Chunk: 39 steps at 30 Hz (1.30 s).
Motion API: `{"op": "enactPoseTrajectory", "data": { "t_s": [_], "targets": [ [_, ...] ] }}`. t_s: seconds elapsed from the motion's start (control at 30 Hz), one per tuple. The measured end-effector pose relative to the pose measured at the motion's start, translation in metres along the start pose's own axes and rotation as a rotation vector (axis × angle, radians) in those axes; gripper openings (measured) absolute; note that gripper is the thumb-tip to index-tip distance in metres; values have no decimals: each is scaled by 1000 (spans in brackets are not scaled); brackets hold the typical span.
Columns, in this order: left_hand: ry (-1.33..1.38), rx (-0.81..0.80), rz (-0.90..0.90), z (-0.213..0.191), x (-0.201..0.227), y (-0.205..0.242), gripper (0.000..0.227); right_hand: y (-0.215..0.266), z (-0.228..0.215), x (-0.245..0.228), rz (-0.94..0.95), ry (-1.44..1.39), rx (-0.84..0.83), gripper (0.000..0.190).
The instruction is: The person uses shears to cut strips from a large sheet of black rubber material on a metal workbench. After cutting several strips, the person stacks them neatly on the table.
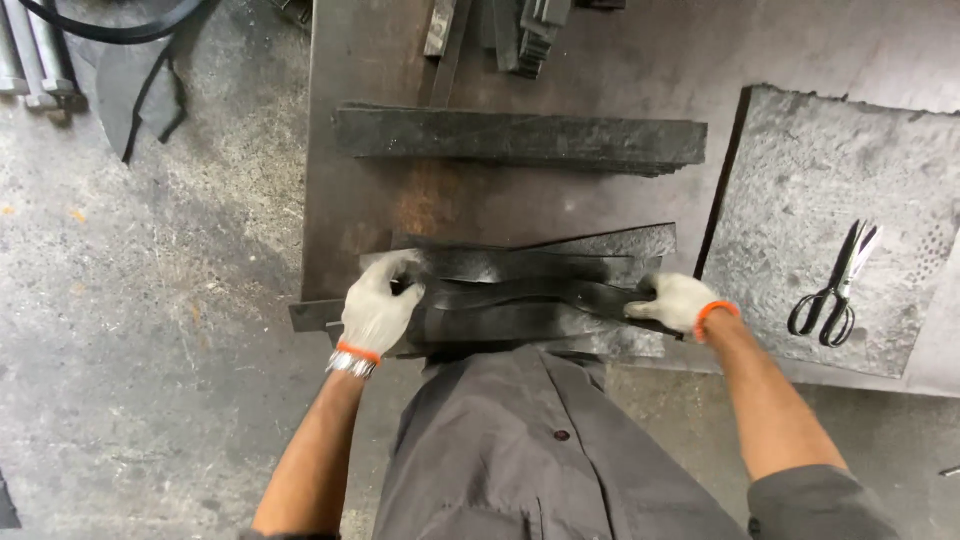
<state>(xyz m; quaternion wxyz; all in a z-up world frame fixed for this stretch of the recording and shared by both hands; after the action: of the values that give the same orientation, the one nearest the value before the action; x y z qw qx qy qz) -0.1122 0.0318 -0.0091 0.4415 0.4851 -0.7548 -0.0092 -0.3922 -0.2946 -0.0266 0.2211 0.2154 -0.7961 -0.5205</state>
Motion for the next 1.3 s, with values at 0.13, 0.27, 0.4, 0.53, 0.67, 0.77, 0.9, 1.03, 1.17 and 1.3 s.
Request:
{"op": "enactPoseTrajectory", "data": {
  "t_s": [0.13, 0.27, 0.4, 0.53, 0.67, 0.77, 0.9, 1.03, 1.17, 1.3],
  "targets": [
    [486, -96, -62, -5, 4, 13, 37, -3, -23, 14, -58, -78, -138, 62],
    [565, -94, 92, -16, 31, 2, 35, -7, -45, 42, -48, -165, -156, 52],
    [260, -242, 76, -23, 70, 3, 46, -3, -54, 68, -230, -275, -92, 47],
    [-27, -116, 4, -24, 52, 2, 42, -2, -46, 82, -332, -579, -76, 48],
    [-138, -118, -77, -9, 11, 2, 34, 42, -39, 32, -841, -776, -56, 44],
    [216, -245, -207, 5, -11, 0, 34, 79, -48, -6, -1320, -970, -169, 37],
    [1213, -540, -170, 37, -37, 2, 13, 84, -44, -7, -1494, -1115, -328, 33],
    [1259, -412, -209, 11, -23, 1, 10, 28, -42, 62, -1239, -968, -43, 37],
    [857, -13, -326, -10, -55, -23, 20, 58, -66, 22, -648, -790, 87, 40],
    [1040, 112, -340, -1, -81, -49, 20, 14, -45, 32, -37, -469, 110, 49]
  ]
}}
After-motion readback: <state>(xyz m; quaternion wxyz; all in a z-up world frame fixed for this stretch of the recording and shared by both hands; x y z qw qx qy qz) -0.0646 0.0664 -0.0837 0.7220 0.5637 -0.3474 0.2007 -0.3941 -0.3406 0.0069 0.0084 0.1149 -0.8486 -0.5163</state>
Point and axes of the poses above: each hand's wrist, its own y-axis away from the middle knuckle, its own z-axis out of the palm, x = y × z, the point moved 6 cm from there along -y, towards the middle knuckle, and after that the axes turned 2 degrees about z, right-handed, at the moved point
